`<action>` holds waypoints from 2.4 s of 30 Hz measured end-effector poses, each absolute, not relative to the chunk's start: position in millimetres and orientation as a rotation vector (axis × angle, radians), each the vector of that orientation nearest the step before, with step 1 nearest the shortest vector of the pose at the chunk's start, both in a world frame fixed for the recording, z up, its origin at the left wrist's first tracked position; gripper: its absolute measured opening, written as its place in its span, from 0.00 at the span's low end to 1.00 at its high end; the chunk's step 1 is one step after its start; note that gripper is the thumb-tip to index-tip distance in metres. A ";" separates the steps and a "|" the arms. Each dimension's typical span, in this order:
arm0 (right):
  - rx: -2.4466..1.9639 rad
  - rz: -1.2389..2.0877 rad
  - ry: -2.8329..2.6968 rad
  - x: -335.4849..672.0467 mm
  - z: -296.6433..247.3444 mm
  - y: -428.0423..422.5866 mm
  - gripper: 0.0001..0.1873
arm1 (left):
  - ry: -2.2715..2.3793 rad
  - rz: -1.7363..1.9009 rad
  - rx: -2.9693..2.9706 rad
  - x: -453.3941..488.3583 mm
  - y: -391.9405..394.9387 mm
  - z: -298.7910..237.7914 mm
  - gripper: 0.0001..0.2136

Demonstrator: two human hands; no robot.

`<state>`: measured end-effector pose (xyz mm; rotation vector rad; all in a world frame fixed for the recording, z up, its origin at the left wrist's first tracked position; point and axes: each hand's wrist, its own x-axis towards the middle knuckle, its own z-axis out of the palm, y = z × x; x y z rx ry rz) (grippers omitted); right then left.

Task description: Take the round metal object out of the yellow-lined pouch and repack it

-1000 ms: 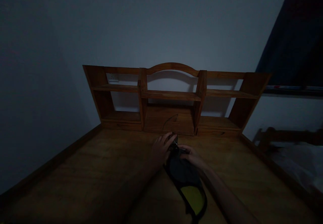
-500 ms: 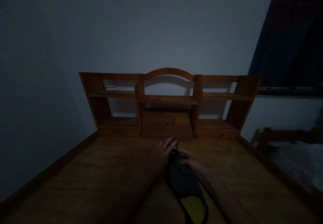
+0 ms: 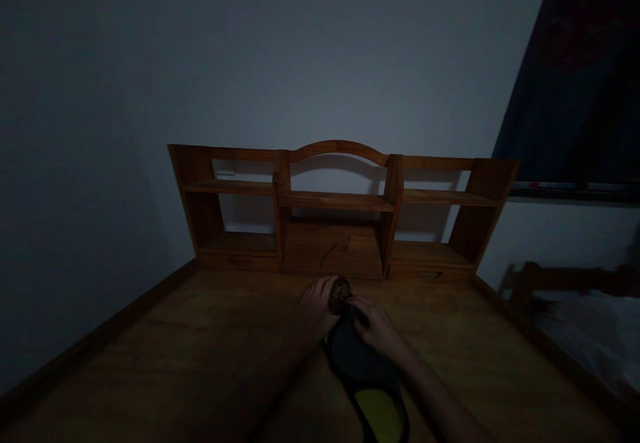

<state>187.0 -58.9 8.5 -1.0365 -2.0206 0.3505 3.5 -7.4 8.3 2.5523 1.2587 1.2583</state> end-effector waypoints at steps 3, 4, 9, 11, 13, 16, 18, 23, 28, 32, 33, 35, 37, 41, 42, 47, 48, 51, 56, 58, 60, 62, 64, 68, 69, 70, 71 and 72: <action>-1.063 0.260 -2.089 186.8 14.0 -61.4 0.34 | 1.236 1.300 2.521 2.9 -7.4 8.5 0.31; -1.074 0.239 -2.112 187.3 15.3 -61.7 0.36 | 1.229 1.311 2.513 2.7 -7.6 8.7 0.31; -1.116 0.077 -2.245 190.0 19.7 -62.5 0.41 | 1.077 1.387 2.452 4.1 -6.6 8.4 0.32; -1.151 -0.002 -2.277 190.1 21.9 -64.6 0.41 | 0.986 1.416 2.423 5.3 -6.4 8.7 0.32; -1.181 -0.070 -2.295 189.7 25.0 -67.9 0.41 | 0.912 1.426 2.412 6.1 -7.1 9.9 0.33; -1.201 -0.133 -2.311 188.5 29.8 -72.1 0.40 | 0.859 1.457 2.394 5.8 -9.2 12.4 0.33; -1.219 -0.148 -2.318 188.1 31.2 -72.6 0.40 | 0.851 1.463 2.374 5.5 -10.5 13.5 0.32; -1.232 -0.150 -2.326 191.2 27.5 -68.3 0.40 | 0.863 1.448 2.336 6.6 -14.1 14.7 0.33; -1.164 -0.063 -2.276 196.1 27.6 -65.2 0.37 | 0.913 1.413 2.384 6.7 -19.5 17.0 0.34; -1.030 0.122 -2.154 193.9 27.5 -61.3 0.30 | 0.970 1.464 2.444 5.9 -21.3 15.3 0.35; -1.005 0.175 -2.087 192.7 25.8 -59.5 0.28 | 0.985 1.479 2.458 5.8 -21.5 14.7 0.35; -0.986 0.271 -1.943 190.1 20.9 -55.7 0.24 | 1.005 1.493 2.496 5.5 -22.1 13.9 0.35; -0.991 0.355 -1.844 188.2 15.9 -52.1 0.22 | 1.015 1.489 2.544 4.8 -23.3 14.3 0.35; -0.977 0.541 -1.764 187.1 12.9 -49.8 0.20 | 1.041 1.446 2.630 2.8 -26.7 17.1 0.35; -0.971 0.588 -1.746 187.1 13.8 -50.2 0.20 | 1.057 1.435 2.643 2.5 -27.4 17.6 0.36; -0.958 0.755 -1.726 186.9 17.6 -52.5 0.21 | 1.161 1.412 2.640 2.4 -28.3 17.6 0.36; -0.955 0.770 -1.730 187.2 17.0 -52.1 0.21 | 1.171 1.415 2.638 2.5 -27.9 17.4 0.36; -0.956 0.794 -1.715 188.8 13.3 -49.3 0.21 | 1.188 1.418 2.655 2.2 -26.3 17.7 0.36; -0.955 0.804 -1.717 188.3 10.9 -49.1 0.20 | 1.162 1.410 2.687 1.4 -23.7 18.0 0.34; -0.931 0.758 -1.742 184.7 12.9 -52.4 0.19 | 1.133 1.452 2.673 1.3 -21.8 16.0 0.33; -0.927 0.672 -1.775 179.9 15.8 -56.6 0.19 | 1.126 1.517 2.634 1.3 -19.0 12.9 0.31; -0.951 0.543 -1.794 175.1 19.0 -60.6 0.19 | 1.119 1.596 2.596 1.3 -15.6 9.5 0.29; -0.975 0.426 -1.816 171.4 22.7 -64.1 0.17 | 1.077 1.651 2.594 1.5 -12.4 6.4 0.30; -0.970 0.279 -1.897 167.7 32.3 -72.6 0.10 | 1.056 1.676 2.578 4.2 -8.3 3.3 0.31; -0.966 0.243 -1.925 167.3 34.8 -75.4 0.10 | 1.064 1.673 2.558 5.4 -7.5 3.2 0.29; -0.968 0.201 -1.958 167.0 37.0 -78.3 0.09 | 1.062 1.666 2.530 6.5 -6.5 3.2 0.28; -0.981 0.155 -1.992 166.9 38.7 -81.2 0.09 | 1.041 1.655 2.501 7.5 -5.3 3.4 0.27; -1.001 0.102 -2.024 166.9 39.9 -83.8 0.09 | 1.002 1.638 2.471 8.3 -3.8 3.6 0.27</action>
